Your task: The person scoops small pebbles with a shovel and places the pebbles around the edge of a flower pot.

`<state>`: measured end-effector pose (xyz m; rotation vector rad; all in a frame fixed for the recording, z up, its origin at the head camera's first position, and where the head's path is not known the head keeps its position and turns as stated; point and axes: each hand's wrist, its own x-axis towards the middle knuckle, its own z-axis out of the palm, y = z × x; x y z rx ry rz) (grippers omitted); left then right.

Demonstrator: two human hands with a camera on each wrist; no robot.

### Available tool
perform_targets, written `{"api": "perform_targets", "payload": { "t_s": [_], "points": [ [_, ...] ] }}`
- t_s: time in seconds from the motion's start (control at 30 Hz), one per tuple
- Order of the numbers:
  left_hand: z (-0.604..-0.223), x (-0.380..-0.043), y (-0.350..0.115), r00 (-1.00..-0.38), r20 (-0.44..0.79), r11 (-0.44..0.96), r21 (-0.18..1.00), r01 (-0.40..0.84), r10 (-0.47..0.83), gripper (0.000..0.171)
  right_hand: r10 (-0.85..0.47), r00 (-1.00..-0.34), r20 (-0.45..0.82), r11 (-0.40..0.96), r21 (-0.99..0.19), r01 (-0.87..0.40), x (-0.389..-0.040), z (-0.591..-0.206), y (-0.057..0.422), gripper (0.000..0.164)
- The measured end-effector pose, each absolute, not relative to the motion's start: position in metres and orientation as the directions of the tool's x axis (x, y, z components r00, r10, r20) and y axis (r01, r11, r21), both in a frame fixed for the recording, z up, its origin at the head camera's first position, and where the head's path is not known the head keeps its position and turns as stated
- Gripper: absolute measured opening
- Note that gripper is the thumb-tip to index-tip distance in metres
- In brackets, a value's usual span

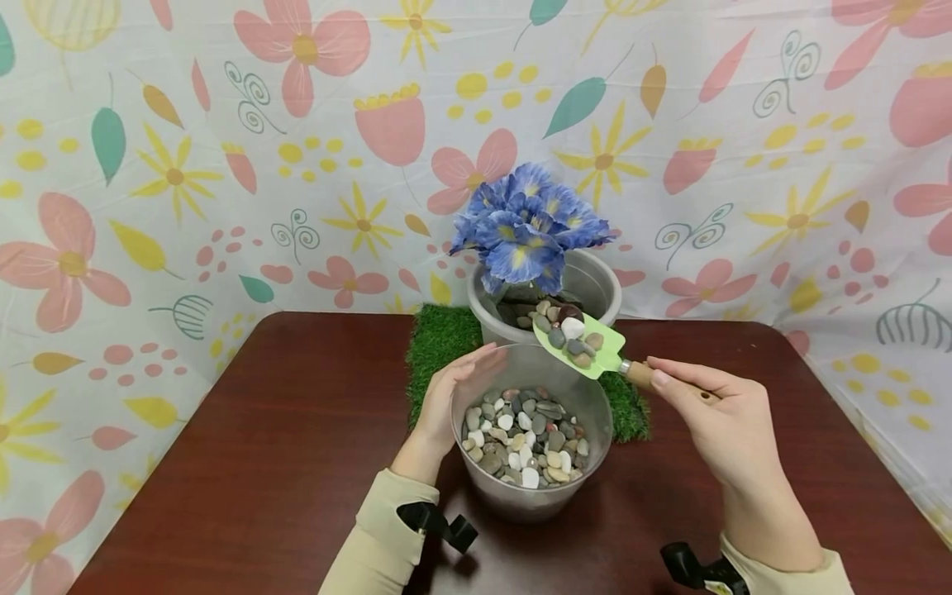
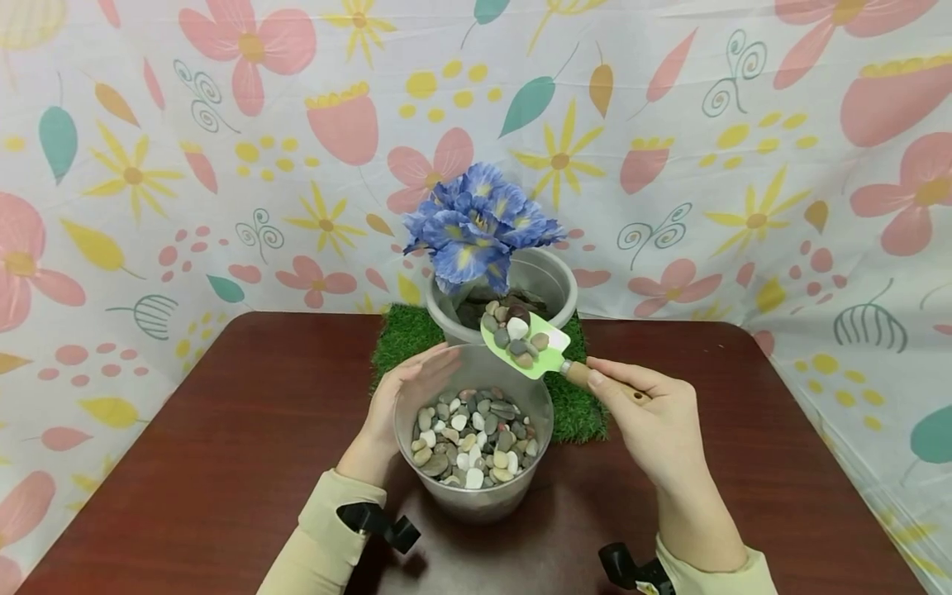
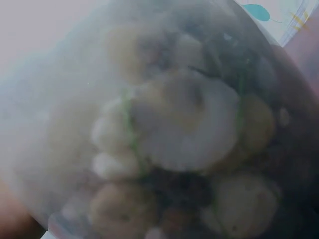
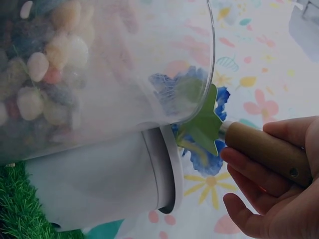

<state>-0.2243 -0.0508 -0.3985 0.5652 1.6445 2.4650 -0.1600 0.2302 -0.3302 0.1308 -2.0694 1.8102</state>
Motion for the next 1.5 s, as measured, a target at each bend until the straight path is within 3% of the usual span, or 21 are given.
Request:
{"api": "perform_targets", "payload": {
  "t_s": [0.33,0.6,0.87,1.3,1.5],
  "points": [
    [-0.398,-0.224,-0.058,-0.873,0.267,-0.358,0.927,0.116,0.409,0.053,0.187,-0.917,0.352,0.167,-0.931,-0.323,-0.162,-0.333,0.231,0.022],
    [-0.400,-0.226,-0.057,-0.876,0.274,-0.353,0.926,0.130,0.396,0.053,0.182,-0.920,0.348,0.153,-0.934,-0.323,-0.166,-0.335,0.230,0.023],
    [-0.400,-0.225,-0.055,-0.872,0.304,-0.383,0.912,0.149,0.384,0.053,0.183,-0.919,0.348,0.236,-0.923,-0.303,-0.168,-0.337,0.230,0.025],
    [-0.400,-0.225,-0.056,-0.872,0.314,-0.396,0.905,0.156,0.375,0.052,0.055,-0.938,0.343,0.422,-0.859,-0.289,-0.160,-0.335,0.230,0.031],
    [-0.401,-0.225,-0.055,-0.871,0.320,-0.397,0.903,0.163,0.372,0.052,0.012,-0.965,0.261,0.491,-0.842,-0.221,-0.158,-0.333,0.232,0.039]
  ]
}}
